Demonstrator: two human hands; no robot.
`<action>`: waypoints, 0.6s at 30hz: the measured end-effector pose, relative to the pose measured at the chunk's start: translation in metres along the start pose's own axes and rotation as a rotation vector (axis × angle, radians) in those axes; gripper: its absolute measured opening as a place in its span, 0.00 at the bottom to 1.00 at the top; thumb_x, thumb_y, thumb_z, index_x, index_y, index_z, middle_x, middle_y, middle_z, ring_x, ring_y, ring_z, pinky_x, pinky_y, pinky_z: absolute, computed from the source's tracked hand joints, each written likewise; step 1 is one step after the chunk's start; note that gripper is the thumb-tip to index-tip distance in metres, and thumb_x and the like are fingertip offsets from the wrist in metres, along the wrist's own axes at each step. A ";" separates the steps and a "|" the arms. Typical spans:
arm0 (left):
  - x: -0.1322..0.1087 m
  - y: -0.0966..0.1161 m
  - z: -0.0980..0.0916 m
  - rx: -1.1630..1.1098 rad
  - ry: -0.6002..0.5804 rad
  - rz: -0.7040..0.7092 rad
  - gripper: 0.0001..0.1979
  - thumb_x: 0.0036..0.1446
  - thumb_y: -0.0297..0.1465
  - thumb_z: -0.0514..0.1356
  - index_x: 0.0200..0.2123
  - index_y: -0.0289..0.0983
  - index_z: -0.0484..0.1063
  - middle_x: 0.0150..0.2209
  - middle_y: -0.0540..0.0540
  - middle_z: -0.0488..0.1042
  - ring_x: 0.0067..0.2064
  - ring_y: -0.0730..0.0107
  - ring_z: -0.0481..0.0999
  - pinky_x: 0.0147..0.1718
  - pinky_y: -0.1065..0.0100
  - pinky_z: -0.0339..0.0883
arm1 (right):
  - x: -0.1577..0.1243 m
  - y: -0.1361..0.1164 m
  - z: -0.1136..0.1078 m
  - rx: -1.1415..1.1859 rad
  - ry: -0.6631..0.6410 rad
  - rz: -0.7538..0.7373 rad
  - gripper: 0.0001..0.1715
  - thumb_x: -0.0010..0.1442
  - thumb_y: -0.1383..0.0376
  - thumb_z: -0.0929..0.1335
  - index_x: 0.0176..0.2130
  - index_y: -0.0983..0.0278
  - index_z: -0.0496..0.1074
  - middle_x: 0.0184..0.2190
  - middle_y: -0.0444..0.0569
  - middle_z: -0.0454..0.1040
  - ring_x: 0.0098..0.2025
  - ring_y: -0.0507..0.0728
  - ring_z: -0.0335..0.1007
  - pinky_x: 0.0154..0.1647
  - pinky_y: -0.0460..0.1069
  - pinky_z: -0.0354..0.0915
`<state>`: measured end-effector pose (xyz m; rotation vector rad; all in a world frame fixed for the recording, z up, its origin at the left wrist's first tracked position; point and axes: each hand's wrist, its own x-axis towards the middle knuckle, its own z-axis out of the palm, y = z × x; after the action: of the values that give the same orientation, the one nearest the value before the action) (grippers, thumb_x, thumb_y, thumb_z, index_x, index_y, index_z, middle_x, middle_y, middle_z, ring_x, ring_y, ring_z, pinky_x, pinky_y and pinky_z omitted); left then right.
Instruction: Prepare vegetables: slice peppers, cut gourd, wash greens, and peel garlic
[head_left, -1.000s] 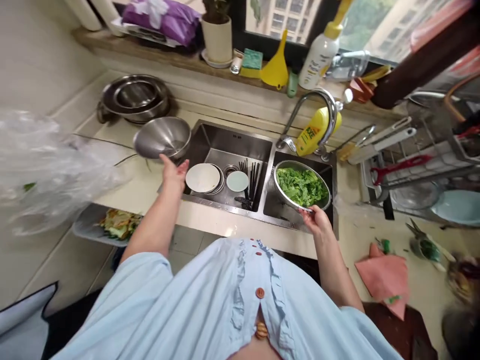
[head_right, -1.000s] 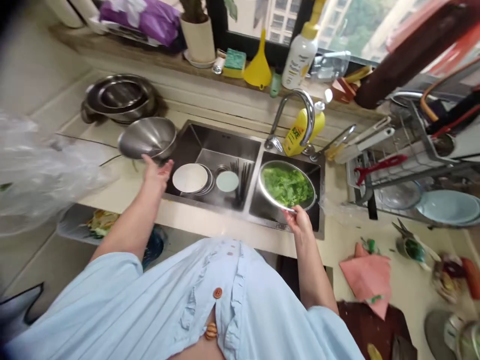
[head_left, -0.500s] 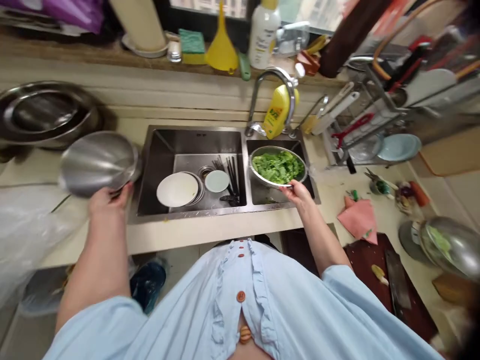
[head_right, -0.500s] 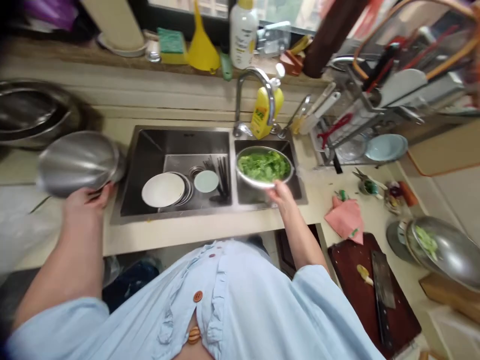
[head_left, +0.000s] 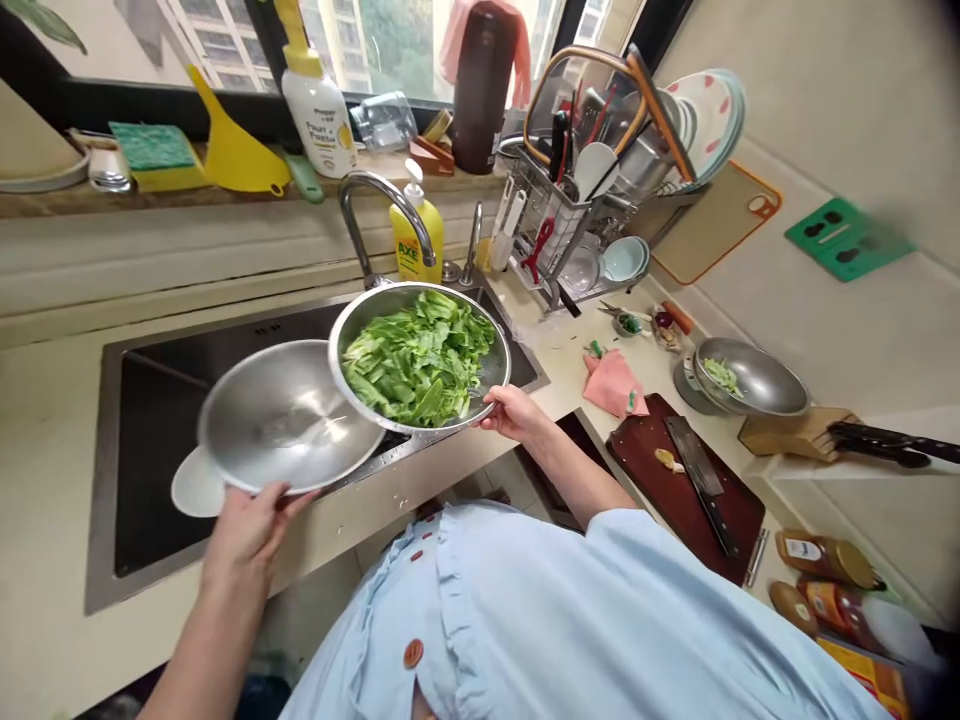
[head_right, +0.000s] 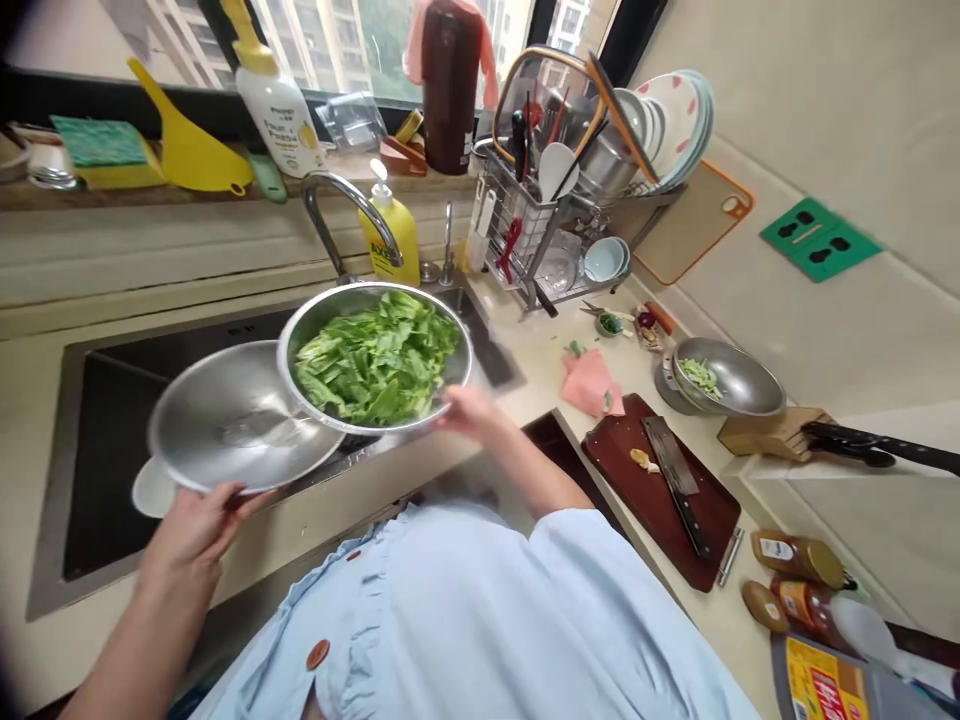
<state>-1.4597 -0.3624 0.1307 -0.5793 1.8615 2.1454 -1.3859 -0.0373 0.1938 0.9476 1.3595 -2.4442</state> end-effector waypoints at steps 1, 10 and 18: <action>-0.005 -0.004 0.016 -0.010 -0.060 -0.028 0.33 0.34 0.19 0.61 0.47 0.47 0.68 0.40 0.56 0.78 0.28 0.73 0.78 0.27 0.68 0.78 | -0.005 -0.001 -0.001 -0.041 -0.047 -0.018 0.06 0.52 0.76 0.63 0.30 0.67 0.64 0.15 0.46 0.70 0.19 0.53 0.72 0.17 0.42 0.67; -0.051 -0.038 0.110 -0.016 -0.284 -0.177 0.17 0.29 0.23 0.70 0.26 0.34 0.68 0.19 0.55 0.70 0.18 0.76 0.69 0.14 0.79 0.63 | -0.047 -0.001 -0.047 -0.311 0.035 -0.249 0.14 0.55 0.67 0.67 0.43 0.63 0.63 0.21 0.39 0.73 0.17 0.52 0.70 0.13 0.43 0.65; -0.079 -0.061 0.167 0.012 -0.360 -0.276 0.17 0.25 0.17 0.66 0.25 0.33 0.71 0.22 0.51 0.75 0.21 0.71 0.73 0.18 0.74 0.70 | -0.082 0.001 -0.116 -0.458 0.313 -0.403 0.19 0.55 0.53 0.72 0.38 0.65 0.70 0.17 0.40 0.71 0.14 0.50 0.66 0.11 0.41 0.57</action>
<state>-1.3861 -0.1824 0.1296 -0.3876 1.5062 1.9085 -1.2706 0.0453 0.1993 1.0407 2.2884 -2.1176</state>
